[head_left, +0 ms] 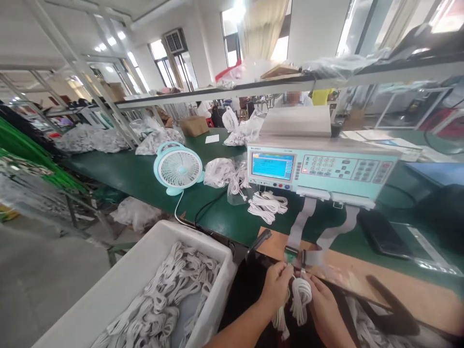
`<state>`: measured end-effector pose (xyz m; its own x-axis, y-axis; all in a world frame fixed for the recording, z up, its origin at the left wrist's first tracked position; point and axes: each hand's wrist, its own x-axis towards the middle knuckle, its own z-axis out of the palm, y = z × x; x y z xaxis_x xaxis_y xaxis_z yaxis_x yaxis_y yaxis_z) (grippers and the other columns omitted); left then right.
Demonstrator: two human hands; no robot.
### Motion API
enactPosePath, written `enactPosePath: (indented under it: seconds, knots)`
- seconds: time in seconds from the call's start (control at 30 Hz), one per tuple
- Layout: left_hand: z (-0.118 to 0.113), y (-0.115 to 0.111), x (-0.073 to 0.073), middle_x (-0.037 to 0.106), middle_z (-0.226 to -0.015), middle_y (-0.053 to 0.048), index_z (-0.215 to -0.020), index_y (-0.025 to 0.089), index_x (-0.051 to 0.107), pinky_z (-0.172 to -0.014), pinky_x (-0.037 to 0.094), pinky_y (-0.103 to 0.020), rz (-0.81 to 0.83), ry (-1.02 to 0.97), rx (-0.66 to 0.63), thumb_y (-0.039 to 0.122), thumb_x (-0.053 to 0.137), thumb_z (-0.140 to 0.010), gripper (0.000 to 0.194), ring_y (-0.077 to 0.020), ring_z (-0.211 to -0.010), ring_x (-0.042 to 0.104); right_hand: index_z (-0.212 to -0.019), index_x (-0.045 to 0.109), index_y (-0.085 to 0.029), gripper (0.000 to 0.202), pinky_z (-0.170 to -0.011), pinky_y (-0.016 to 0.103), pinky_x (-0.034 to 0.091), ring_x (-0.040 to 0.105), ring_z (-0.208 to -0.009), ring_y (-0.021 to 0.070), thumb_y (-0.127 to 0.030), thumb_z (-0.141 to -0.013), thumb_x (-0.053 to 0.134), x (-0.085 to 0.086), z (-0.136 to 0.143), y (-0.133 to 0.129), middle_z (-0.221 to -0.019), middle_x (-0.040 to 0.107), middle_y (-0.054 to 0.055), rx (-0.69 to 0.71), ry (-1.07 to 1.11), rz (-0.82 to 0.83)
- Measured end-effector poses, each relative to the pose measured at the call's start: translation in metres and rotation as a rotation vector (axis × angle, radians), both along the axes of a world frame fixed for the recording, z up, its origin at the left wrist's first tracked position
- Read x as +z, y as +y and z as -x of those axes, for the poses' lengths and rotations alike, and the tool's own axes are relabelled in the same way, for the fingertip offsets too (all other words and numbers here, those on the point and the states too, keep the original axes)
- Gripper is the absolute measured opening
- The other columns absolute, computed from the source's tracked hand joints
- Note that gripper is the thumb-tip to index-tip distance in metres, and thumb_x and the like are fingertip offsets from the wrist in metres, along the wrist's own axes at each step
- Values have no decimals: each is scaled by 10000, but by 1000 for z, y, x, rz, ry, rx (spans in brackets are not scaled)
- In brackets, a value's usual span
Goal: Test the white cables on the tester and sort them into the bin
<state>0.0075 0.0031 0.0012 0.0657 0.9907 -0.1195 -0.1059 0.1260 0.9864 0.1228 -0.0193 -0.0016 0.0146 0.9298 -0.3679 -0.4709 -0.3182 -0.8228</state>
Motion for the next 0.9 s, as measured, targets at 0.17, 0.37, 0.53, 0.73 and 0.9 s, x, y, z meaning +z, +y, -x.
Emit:
enactPosePath:
  seconds: [0.17,0.37,0.53,0.73,0.9]
  knots:
    - [-1,-1,-1,419,-571,19,-601,140,491,-566,322,-222,-2,17,7,424,460,-798,347,-102,-570,377,-789,676,-147,341,-547,239,447,570,-622,189,-387,-584,805,-4,1,-2,-719,643,32,-7,1,-7]
    - [-4,2,-2,402,-558,25,-586,150,459,-531,303,-215,-4,54,29,433,458,-795,351,-96,-551,359,-740,650,-151,341,-483,240,406,544,-569,190,-405,-569,797,-1,2,2,-649,618,28,-2,-10,-26]
    - [-2,2,-3,433,-551,30,-577,150,474,-526,325,-207,49,90,66,388,494,-769,306,-95,-544,393,-674,599,-148,339,-529,246,399,500,-574,169,-472,-662,698,4,11,1,-614,573,26,-69,-163,-105]
    - [-7,-21,-5,614,-727,-21,-820,136,640,-584,423,-216,109,111,-64,366,551,-735,261,-132,-649,542,-633,524,-167,302,-506,218,378,471,-560,136,-450,-728,574,-6,6,-23,-597,524,-7,-47,-327,-83]
    - [-15,-35,0,580,-613,9,-800,151,609,-366,321,-176,386,26,-216,437,578,-736,295,-74,-413,453,-638,513,-173,231,-507,238,411,505,-557,155,-357,-774,479,-17,-84,-61,-589,518,4,-108,-584,223]
